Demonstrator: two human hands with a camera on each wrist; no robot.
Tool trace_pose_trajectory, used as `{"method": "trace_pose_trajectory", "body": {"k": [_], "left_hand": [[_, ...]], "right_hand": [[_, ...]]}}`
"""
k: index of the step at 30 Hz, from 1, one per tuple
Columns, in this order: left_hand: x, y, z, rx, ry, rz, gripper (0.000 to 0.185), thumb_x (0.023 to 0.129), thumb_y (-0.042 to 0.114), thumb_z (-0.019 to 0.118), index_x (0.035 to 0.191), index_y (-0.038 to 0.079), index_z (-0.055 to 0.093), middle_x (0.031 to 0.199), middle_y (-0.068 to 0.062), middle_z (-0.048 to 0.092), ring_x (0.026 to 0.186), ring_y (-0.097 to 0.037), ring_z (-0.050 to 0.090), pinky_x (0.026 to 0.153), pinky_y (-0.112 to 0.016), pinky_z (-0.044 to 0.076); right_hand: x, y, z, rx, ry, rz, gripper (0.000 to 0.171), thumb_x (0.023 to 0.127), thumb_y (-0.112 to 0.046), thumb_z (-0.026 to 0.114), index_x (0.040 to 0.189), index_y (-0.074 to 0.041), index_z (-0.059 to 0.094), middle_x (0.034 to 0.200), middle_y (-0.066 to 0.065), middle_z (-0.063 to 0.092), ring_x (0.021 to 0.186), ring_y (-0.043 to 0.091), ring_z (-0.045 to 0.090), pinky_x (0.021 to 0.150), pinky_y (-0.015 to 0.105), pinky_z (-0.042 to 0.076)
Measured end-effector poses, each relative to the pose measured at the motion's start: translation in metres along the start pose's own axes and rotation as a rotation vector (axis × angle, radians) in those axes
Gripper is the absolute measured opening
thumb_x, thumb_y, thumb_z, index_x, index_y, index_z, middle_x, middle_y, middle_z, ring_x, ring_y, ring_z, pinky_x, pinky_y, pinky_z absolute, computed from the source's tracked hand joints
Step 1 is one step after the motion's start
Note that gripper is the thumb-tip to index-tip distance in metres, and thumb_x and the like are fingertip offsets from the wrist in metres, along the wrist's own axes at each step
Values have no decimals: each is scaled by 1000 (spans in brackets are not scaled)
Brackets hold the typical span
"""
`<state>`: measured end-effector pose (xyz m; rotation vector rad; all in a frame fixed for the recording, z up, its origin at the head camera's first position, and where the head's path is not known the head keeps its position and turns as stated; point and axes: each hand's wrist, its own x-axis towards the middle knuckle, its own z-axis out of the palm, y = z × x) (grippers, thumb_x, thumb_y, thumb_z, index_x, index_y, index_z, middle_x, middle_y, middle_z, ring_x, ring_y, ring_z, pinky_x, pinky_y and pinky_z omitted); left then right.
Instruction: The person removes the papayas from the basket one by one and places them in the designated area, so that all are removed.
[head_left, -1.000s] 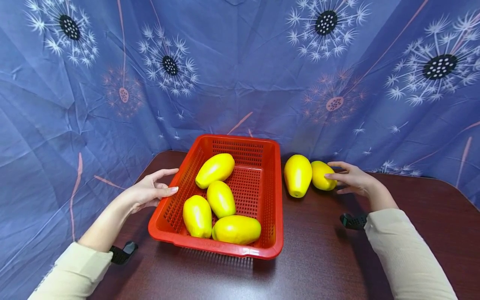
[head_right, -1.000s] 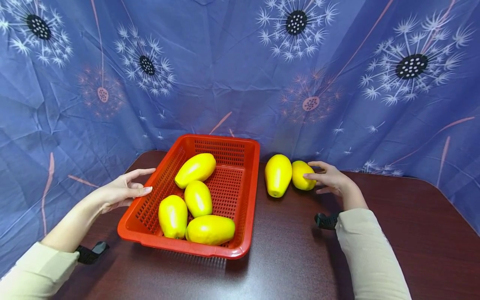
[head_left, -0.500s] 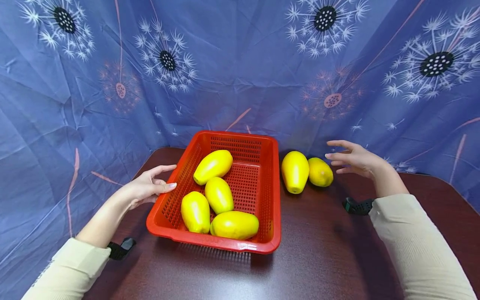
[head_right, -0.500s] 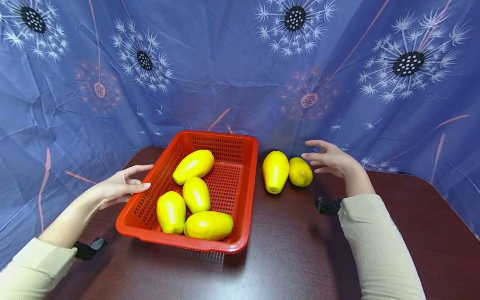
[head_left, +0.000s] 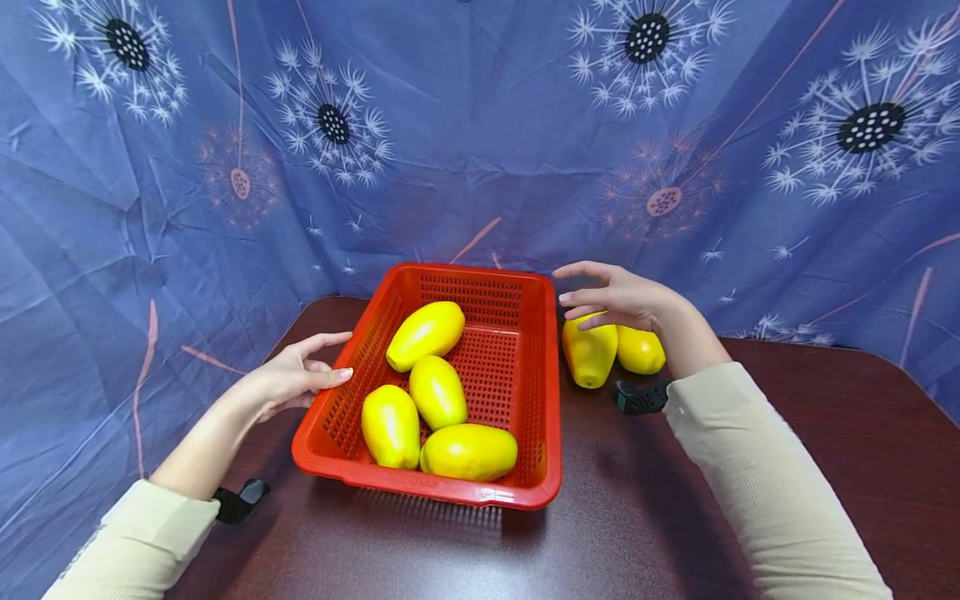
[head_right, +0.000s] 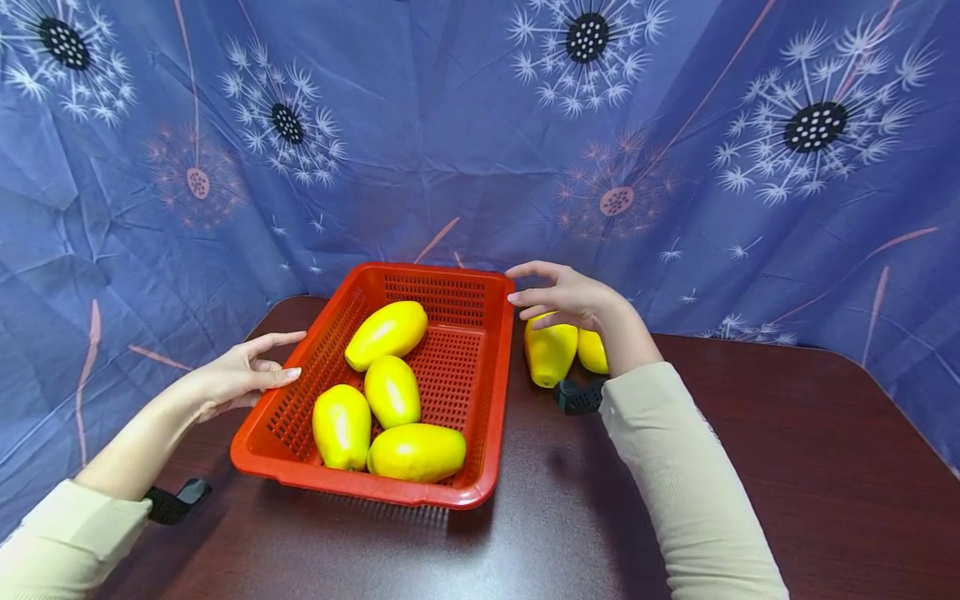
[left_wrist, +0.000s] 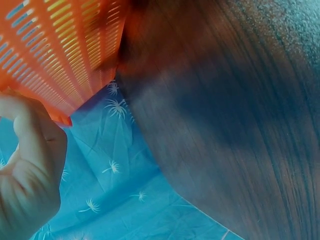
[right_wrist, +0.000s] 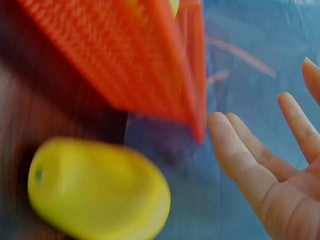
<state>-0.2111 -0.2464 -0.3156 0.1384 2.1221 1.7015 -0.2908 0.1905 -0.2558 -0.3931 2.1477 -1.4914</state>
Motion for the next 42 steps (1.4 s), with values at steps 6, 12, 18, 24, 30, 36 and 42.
{"method": "trace_pose_trajectory", "body": {"k": [6,12,18,24,30,36,42], "left_hand": [[0,0,2,3,-4,6,77,89,12,64,149,6,15,77,-6,64,74,-20,67,71,-39,55],[1,2,4,0,-11,3,77,89,13,63,149,7,15,78,-6,64,76,-21,67,72,-41,55],[2,3,4,-3,-9,3,77,89,12,63,149,7,16,78,-6,64,75,-21,67,72,-41,55],[2,3,4,-4,-13,1,77,89,12,62,149,7,14,79,-6,65,75,-21,67,72,-41,55],[3,2,5,-4,-14,2,77,89,12,63,149,7,15,79,-6,65,75,-21,67,72,-40,55],[3,1,2,2,-3,-9,77,89,13,64,149,8,16,80,-7,65,77,-22,67,73,-42,55],[0,1,0,2,2,-10,77,89,13,64,149,7,16,80,-6,65,77,-21,67,74,-42,55]], "right_hand": [[22,-10,25,20,-54,-36,54,93,-14,58,142,-11,35,140,17,36,108,33,56,87,42,50],[35,-12,45,53,-90,-54,51,92,-12,57,140,-9,39,140,16,37,105,29,58,88,42,49],[45,-17,66,15,-159,-31,48,90,-13,60,135,-11,44,129,17,46,103,30,56,89,45,48],[59,-15,86,-16,-186,-5,51,90,-13,61,138,-10,43,118,17,54,94,27,58,86,45,50],[70,-6,107,12,-245,37,54,90,-12,61,140,-13,41,124,21,49,99,32,54,84,42,51],[75,-5,118,-7,-276,92,51,88,-11,64,136,-16,46,120,17,53,97,33,50,82,39,51],[79,-11,128,-25,-284,130,48,88,-13,65,133,-18,50,105,7,56,79,24,49,77,37,52]]}}
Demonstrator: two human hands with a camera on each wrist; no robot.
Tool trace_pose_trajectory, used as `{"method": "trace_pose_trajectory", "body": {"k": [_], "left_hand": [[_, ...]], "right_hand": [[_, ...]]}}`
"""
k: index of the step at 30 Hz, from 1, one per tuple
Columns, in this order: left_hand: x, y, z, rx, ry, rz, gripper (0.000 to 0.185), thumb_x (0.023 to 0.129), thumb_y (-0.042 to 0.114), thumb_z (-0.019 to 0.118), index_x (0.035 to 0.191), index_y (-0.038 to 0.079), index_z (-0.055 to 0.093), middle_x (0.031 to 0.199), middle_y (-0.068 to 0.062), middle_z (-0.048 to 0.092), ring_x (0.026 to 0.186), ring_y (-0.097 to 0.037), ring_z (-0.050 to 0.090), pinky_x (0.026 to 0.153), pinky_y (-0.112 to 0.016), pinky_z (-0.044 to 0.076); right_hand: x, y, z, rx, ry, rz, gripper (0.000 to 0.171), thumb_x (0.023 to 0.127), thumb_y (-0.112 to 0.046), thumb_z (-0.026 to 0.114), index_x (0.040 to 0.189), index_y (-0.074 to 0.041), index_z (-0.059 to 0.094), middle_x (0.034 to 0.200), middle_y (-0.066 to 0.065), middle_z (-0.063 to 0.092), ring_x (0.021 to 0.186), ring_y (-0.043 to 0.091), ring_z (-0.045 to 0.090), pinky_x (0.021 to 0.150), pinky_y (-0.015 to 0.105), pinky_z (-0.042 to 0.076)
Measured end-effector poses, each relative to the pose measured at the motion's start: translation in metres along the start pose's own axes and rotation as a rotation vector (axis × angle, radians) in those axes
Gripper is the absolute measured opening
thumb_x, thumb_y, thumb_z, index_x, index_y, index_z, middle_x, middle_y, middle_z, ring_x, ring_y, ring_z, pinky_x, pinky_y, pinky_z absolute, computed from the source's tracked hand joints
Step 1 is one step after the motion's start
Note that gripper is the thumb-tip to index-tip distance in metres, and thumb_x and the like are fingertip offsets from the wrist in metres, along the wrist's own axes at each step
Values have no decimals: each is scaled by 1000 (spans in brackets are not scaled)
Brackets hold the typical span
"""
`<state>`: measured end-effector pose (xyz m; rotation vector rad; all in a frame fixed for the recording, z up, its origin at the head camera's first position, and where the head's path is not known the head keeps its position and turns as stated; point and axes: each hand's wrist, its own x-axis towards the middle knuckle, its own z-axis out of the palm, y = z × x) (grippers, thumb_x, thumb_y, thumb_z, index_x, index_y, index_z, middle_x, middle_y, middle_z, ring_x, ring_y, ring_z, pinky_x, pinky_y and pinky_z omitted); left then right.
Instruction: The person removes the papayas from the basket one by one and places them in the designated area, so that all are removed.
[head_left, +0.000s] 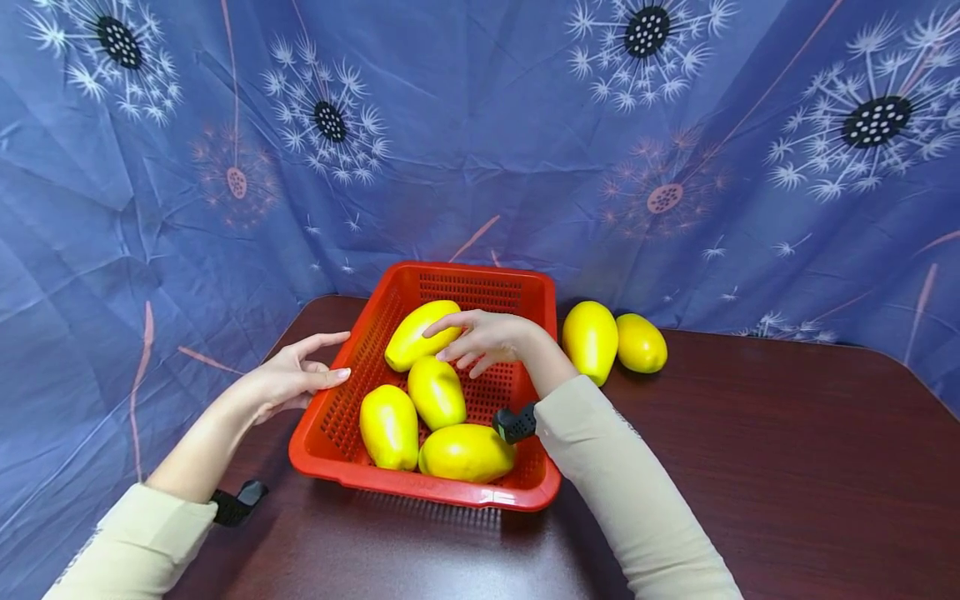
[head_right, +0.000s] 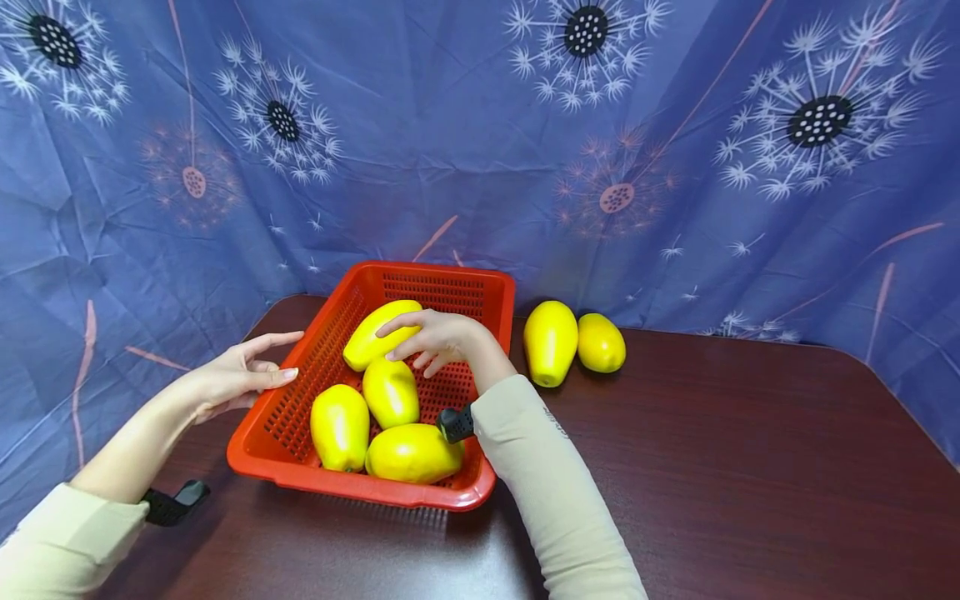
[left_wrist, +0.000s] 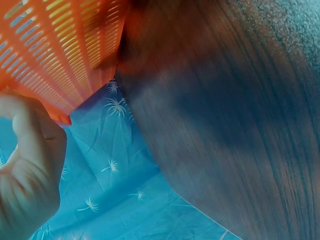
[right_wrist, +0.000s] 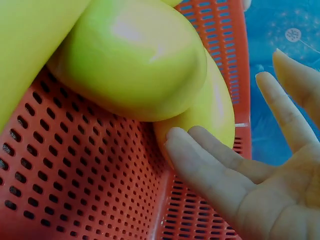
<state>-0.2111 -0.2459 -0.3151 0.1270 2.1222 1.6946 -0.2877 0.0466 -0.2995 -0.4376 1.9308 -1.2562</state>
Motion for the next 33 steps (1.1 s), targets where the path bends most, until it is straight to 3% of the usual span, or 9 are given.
{"method": "trace_pose_trajectory", "body": {"k": [4,8,11,18,33], "left_hand": [[1,-1,0,-1,-3,2,77,89,13,63,149,8,16,80,-6,65,78,-21,67,74,-42,55],[2,-1,0,-10,-10,6,76,89,13,63,149,8,16,80,-7,64,78,-22,67,75,-42,54],[3,0,-1,-15,-14,9,76,89,13,63,149,8,16,81,-7,65,79,-22,67,75,-43,54],[3,-2,0,-6,-11,8,76,89,14,63,149,8,16,81,-7,65,79,-22,67,75,-42,54],[-1,-1,-2,-16,-22,14,78,89,14,63,149,8,15,82,-7,65,78,-22,67,74,-42,54]], "right_hand": [[4,-2,4,-4,-8,26,47,88,-13,65,133,-18,51,107,6,53,78,24,47,75,35,52],[8,1,5,5,-2,56,48,88,-11,64,134,-19,50,131,7,43,105,32,48,92,46,46],[10,7,5,21,-25,70,49,89,-8,63,135,-17,49,138,9,38,116,37,45,97,50,41],[15,14,9,-22,-98,132,53,86,-4,65,134,-21,50,135,10,38,110,33,50,87,44,49],[16,14,18,-31,-161,119,69,81,-1,70,137,-24,37,133,10,28,100,29,55,78,44,54]]}}
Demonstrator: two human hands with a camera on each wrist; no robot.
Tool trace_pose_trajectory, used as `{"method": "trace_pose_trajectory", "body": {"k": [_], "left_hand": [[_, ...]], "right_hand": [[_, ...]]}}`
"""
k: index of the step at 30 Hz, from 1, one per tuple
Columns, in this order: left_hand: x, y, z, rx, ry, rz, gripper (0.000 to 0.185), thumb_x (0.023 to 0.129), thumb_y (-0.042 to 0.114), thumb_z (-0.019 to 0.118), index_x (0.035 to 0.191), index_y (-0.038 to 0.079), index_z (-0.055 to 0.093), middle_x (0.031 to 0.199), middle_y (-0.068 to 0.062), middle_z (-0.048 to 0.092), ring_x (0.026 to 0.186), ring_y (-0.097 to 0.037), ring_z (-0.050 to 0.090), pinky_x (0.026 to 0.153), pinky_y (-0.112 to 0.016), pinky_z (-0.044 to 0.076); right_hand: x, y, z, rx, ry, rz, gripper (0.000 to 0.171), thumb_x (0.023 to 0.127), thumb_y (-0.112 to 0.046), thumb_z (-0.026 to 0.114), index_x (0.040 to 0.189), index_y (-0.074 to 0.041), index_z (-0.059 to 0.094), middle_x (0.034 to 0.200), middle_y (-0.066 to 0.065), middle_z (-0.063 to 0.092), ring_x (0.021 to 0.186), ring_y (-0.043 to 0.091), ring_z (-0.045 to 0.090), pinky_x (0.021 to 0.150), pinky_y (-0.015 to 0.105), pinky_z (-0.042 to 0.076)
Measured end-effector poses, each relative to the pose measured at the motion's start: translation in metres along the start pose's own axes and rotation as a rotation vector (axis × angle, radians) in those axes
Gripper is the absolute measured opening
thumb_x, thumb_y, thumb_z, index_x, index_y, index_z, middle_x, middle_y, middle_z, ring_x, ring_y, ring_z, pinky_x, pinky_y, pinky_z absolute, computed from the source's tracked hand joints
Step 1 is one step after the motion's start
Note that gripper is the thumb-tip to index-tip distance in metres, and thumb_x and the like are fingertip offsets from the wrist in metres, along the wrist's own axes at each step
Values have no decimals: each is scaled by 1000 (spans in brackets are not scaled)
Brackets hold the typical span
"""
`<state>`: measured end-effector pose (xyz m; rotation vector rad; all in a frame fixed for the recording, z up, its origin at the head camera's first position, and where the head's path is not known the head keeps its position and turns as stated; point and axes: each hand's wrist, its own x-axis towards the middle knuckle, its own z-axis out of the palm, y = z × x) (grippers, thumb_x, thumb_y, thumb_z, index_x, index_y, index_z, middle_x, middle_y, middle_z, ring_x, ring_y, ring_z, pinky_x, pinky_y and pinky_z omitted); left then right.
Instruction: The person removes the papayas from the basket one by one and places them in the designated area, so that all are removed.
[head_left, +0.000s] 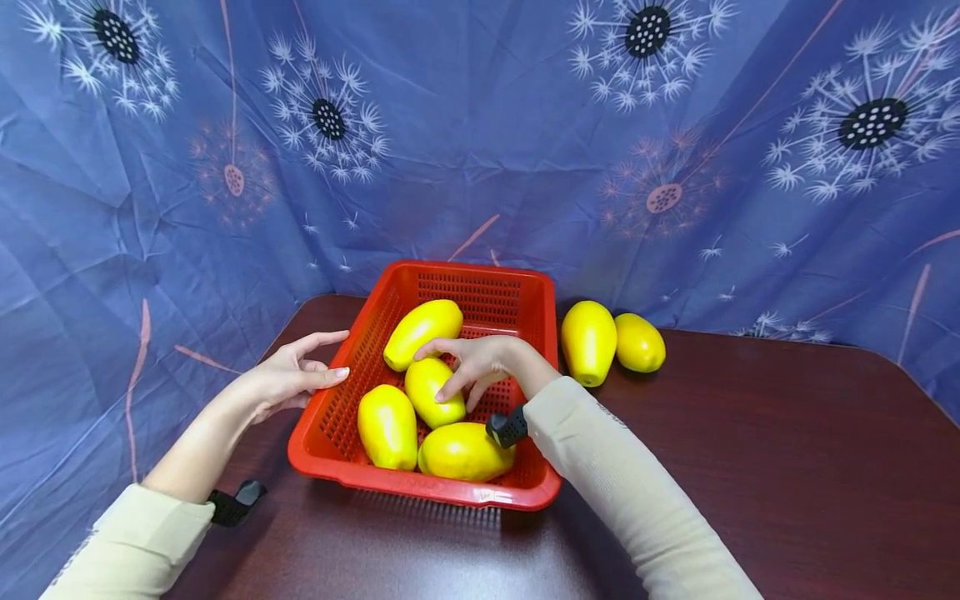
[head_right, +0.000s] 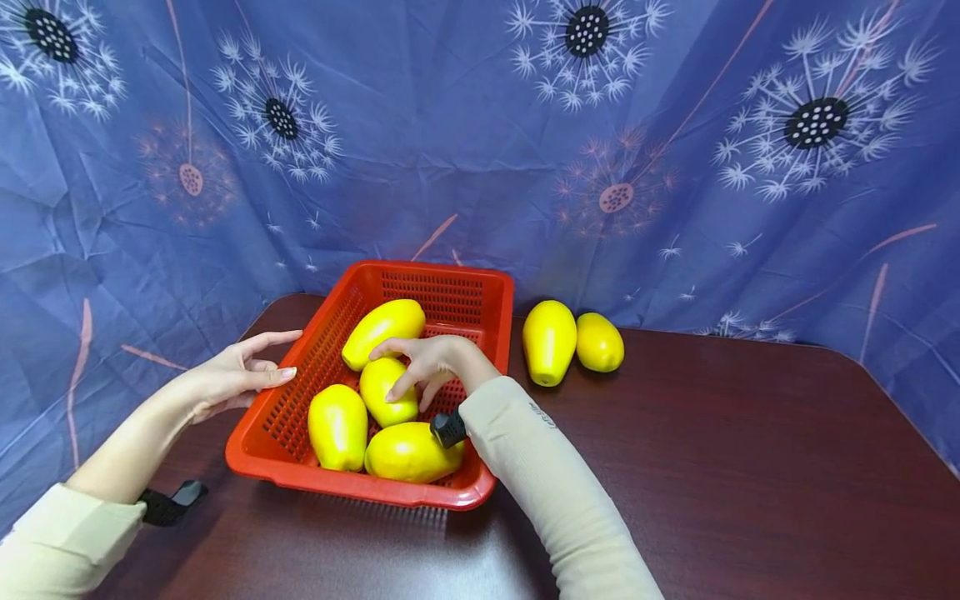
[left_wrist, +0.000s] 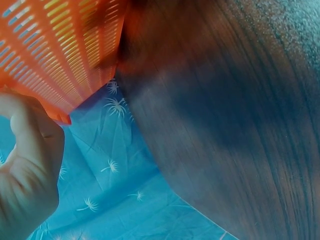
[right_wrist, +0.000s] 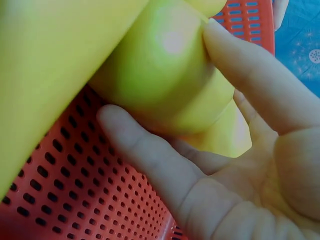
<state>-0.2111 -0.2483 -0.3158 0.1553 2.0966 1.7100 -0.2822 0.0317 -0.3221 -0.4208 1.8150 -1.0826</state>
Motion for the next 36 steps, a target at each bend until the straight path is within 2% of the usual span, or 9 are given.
{"method": "trace_pose_trajectory", "body": {"k": [7,15,24,36], "left_hand": [[1,-1,1,1,3,5,77,89,13,63,149,8,15,79,-6,64,76,-21,66,74,-41,55],[1,-1,0,-4,4,4,77,89,14,63,149,8,15,81,-6,64,78,-20,66,74,-41,55],[0,-1,1,-29,10,6,76,90,10,62,149,8,15,77,-4,61,74,-17,65,71,-37,55],[-1,-1,2,-11,10,-1,77,89,12,63,149,8,15,80,-5,62,77,-18,65,73,-40,55]], "right_hand": [[-1,2,2,-35,14,-20,68,81,-4,71,136,-24,37,131,9,30,98,27,56,76,41,54],[-3,4,2,-27,-2,-47,66,82,-1,69,136,-22,38,126,14,36,97,28,56,76,43,54],[-7,4,4,-1,34,-84,67,81,-2,70,137,-23,39,122,18,40,89,26,57,74,41,55],[-18,-5,4,71,47,-143,68,83,0,67,140,-23,36,127,19,36,102,29,52,77,43,54]]}}
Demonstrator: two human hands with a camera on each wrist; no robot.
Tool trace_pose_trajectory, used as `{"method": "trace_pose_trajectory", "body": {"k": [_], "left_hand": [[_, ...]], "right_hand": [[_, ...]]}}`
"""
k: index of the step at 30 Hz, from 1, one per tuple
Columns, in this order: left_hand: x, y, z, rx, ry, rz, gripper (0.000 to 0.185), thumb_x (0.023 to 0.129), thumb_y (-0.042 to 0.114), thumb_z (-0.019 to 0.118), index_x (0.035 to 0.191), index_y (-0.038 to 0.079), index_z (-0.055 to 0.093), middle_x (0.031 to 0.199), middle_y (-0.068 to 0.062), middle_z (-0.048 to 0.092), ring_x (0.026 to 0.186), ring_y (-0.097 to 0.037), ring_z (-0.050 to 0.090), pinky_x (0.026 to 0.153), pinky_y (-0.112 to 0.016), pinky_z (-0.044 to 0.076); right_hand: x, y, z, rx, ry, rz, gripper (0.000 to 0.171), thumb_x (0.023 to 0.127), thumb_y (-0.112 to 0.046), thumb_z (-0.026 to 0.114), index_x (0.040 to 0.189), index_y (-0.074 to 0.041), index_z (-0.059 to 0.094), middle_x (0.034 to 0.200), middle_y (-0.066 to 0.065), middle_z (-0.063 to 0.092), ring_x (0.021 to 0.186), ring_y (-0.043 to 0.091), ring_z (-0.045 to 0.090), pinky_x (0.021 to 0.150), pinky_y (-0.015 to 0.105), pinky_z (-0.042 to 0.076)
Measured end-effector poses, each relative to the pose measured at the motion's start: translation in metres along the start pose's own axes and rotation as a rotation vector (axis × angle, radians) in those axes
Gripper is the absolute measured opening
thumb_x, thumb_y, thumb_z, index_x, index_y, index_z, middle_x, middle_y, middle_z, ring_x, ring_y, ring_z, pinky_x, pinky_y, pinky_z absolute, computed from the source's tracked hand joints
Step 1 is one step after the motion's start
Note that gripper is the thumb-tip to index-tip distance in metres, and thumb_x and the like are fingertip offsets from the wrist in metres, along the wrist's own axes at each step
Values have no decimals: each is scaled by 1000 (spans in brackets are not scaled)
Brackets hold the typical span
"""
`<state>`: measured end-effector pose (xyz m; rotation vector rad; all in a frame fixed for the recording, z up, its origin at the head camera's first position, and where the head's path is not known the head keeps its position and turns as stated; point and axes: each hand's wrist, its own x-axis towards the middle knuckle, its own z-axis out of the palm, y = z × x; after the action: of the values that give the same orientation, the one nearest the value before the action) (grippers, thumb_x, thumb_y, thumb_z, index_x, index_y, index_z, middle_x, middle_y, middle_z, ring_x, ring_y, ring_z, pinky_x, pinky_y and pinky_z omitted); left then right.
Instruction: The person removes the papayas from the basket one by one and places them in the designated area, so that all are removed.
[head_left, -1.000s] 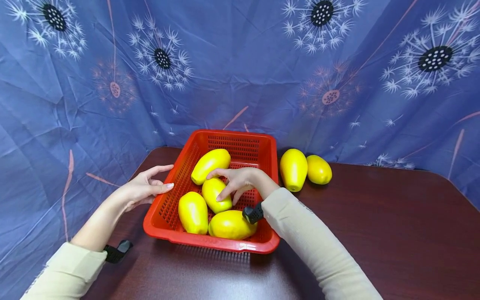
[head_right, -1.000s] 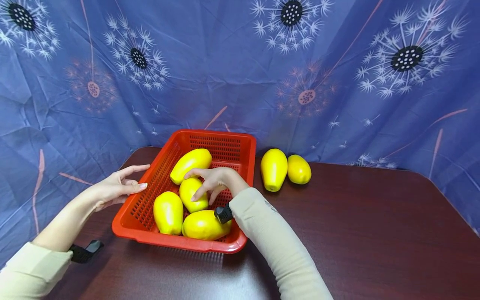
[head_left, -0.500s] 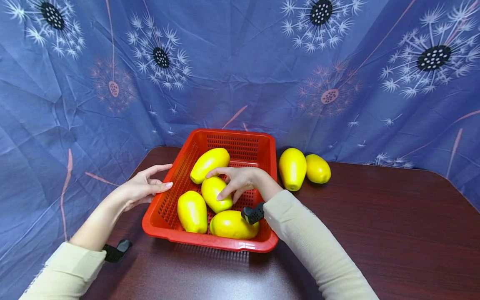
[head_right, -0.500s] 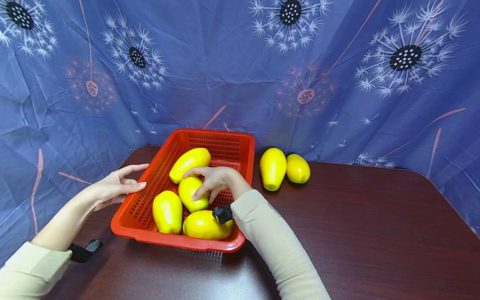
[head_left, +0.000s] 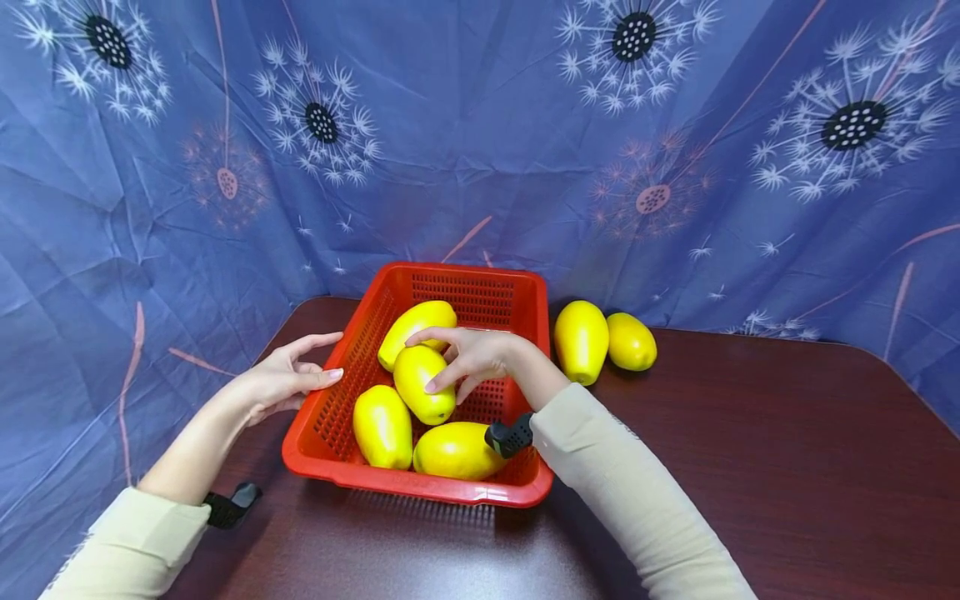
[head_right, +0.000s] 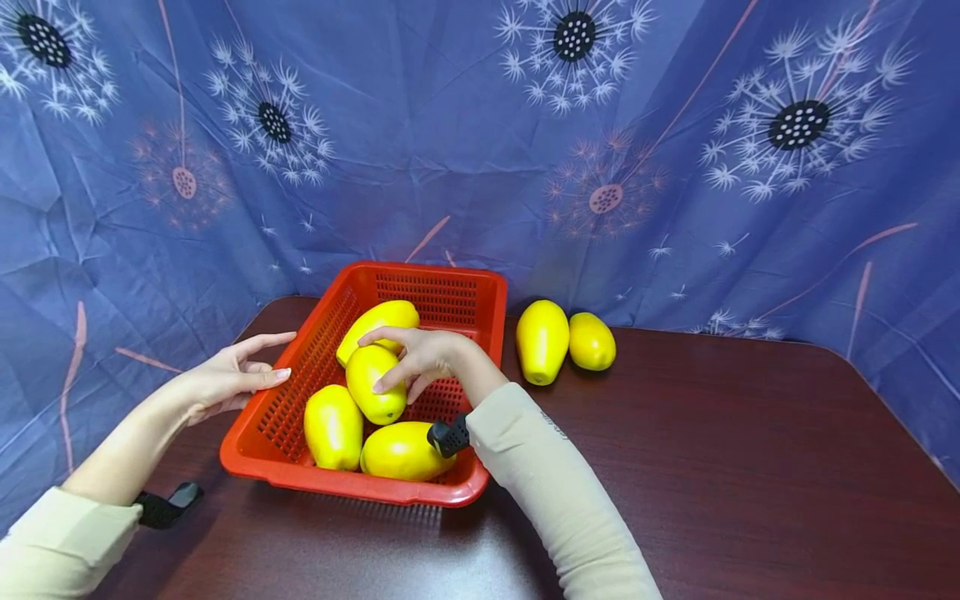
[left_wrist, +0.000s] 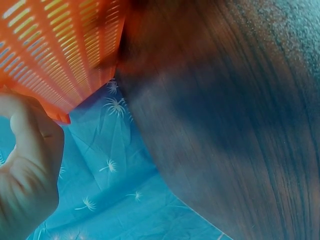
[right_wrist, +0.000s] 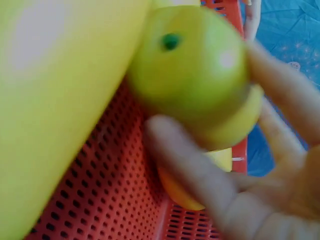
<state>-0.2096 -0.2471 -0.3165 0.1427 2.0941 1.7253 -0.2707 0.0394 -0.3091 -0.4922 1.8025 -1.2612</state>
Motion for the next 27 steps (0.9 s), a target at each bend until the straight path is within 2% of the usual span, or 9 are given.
{"method": "trace_pose_trajectory", "body": {"k": [5,13,19,27], "left_hand": [[0,0,0,1,2,2,77,89,12,63,149,8,14,79,-5,62,76,-18,65,73,-39,55],[1,-3,0,6,-12,15,77,90,12,63,149,8,14,82,-6,63,79,-19,66,73,-40,55],[0,-3,0,3,-12,12,77,90,12,62,149,8,13,81,-5,63,79,-19,66,74,-40,55],[0,-2,1,2,-17,13,78,90,12,62,150,8,12,82,-5,63,80,-19,66,74,-40,55]], "right_hand": [[-6,-6,-1,36,14,-26,68,83,1,67,139,-24,37,127,19,36,101,29,53,78,44,54],[-20,-16,-7,27,18,-98,67,85,0,65,139,-25,36,125,20,39,96,28,56,79,44,53],[-34,-22,-17,47,6,-157,66,86,1,63,140,-24,33,128,21,37,101,31,56,80,47,52],[-55,-26,-31,46,58,-197,66,86,-1,63,141,-24,33,128,22,40,99,31,58,81,47,52]]}}
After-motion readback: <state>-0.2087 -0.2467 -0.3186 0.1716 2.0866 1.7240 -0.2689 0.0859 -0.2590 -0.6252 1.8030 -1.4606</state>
